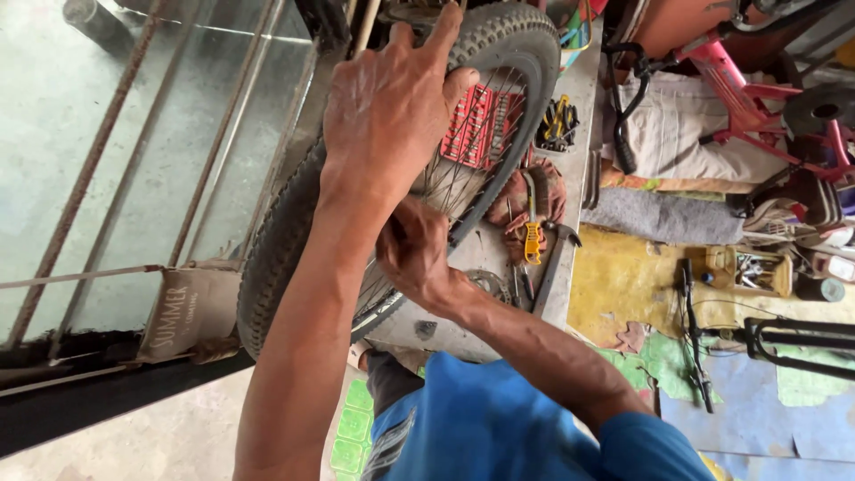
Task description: The person uses a yellow spoke wrench to tighten the spokes on a bicycle wheel mounted on a workbench. They rotate the wheel and adjust multiple spokes in sequence, then briefly use a hammer to tap the rim before resuming spoke adjustments.
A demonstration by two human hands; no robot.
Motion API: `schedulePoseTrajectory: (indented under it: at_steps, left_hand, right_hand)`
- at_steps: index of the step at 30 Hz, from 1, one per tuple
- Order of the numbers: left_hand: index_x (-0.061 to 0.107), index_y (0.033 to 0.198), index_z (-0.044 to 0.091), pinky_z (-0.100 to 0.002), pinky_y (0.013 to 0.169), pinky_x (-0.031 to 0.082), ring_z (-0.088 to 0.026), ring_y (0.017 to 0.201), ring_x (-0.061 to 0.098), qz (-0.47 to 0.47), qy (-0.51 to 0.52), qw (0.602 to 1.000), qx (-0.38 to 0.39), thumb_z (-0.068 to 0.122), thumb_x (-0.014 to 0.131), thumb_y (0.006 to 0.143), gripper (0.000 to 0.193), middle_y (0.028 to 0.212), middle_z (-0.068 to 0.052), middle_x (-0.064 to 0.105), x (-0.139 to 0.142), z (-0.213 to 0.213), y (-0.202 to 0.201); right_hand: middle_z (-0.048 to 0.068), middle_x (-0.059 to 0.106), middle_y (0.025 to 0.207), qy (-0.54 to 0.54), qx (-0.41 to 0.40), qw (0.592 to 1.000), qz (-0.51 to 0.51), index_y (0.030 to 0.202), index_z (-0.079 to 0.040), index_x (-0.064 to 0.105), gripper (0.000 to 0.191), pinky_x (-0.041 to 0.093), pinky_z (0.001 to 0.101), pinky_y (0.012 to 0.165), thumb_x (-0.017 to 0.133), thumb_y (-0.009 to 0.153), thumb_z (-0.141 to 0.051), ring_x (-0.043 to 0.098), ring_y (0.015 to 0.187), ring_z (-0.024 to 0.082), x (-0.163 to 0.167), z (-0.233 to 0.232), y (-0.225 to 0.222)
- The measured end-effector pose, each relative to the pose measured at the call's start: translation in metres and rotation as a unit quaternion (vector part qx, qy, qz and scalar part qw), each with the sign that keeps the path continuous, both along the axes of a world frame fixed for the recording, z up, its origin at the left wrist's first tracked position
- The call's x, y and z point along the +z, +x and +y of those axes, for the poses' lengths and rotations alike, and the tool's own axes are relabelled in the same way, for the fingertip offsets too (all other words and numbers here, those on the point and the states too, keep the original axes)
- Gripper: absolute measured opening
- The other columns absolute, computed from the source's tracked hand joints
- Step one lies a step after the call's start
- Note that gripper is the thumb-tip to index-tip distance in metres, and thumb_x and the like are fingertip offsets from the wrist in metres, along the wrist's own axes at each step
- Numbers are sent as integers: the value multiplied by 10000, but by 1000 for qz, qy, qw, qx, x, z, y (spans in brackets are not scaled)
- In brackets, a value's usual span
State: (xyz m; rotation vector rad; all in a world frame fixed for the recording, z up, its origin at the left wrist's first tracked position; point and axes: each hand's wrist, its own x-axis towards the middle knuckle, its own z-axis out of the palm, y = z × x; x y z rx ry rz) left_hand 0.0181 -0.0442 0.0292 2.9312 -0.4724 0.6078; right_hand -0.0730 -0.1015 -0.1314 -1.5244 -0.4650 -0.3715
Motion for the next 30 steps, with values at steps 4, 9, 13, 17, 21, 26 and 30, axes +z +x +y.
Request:
schedulePoseTrajectory:
  at_steps: [4, 9, 13, 17, 21, 26, 30]
  left_hand:
    - [412, 1523, 222, -471, 608, 556, -299, 684, 709, 69, -10, 997, 18, 515, 592, 1030, 601, 923, -172, 694, 2, 9, 7]
    - [427, 1512, 230, -448, 569, 560, -271, 627, 709, 33, 5, 999, 10, 530, 599, 1031, 593, 1041, -221, 687, 2, 18, 10]
    - [440, 1502, 229, -434, 518, 558, -285, 602, 712, -5, -1, 1000, -2, 510, 615, 1010, 593, 1038, -220, 700, 0, 13, 8]
    - [420, 1519, 229, -471, 583, 560, -325, 684, 719, 42, 2, 999, 20, 519, 618, 1039, 595, 970, -201, 708, 0, 16, 8]
    - [432, 1504, 230, -476, 618, 566, -331, 717, 732, -11, -8, 1000, 11, 512, 651, 1036, 589, 1010, -187, 721, -1, 22, 7]
    - [432, 1495, 226, -465, 541, 559, -329, 650, 727, 1, -18, 1000, -3, 493, 661, 1003, 605, 1051, -241, 701, -2, 18, 10]
    - [438, 1498, 218, -471, 576, 562, -340, 682, 726, 5, -8, 1000, -4, 491, 659, 1030, 585, 1027, -208, 711, -3, 11, 7]
  right_hand:
    - [174, 707, 836, -140, -96, 984, -47, 1280, 77, 606, 339, 509, 339, 504, 604, 942, 106, 623, 608, 158, -15, -11, 0]
    - [137, 654, 744, -134, -86, 987, 13, 1362, 37, 590, 415, 492, 355, 484, 619, 952, 90, 603, 564, 162, -21, -9, -2]
    - [127, 634, 829, -94, -95, 985, -108, 1257, -44, 607, 376, 534, 345, 580, 626, 911, 101, 612, 664, 169, -21, 19, 6]
    - [99, 651, 842, -69, -113, 983, -127, 1334, -36, 612, 410, 520, 333, 555, 567, 966, 140, 628, 664, 138, -35, 17, 5]
    - [70, 655, 748, -81, -85, 993, 21, 1483, 24, 483, 514, 525, 278, 473, 568, 983, 112, 603, 590, 102, -50, -7, -10]
    - [51, 697, 812, -84, -64, 991, 79, 1459, 16, 504, 482, 539, 235, 464, 556, 981, 52, 629, 605, 70, -41, -8, -6]
    - [46, 658, 794, -71, -80, 994, -3, 1337, -23, 645, 293, 471, 269, 536, 585, 1051, -13, 567, 621, 71, -22, 2, 2]
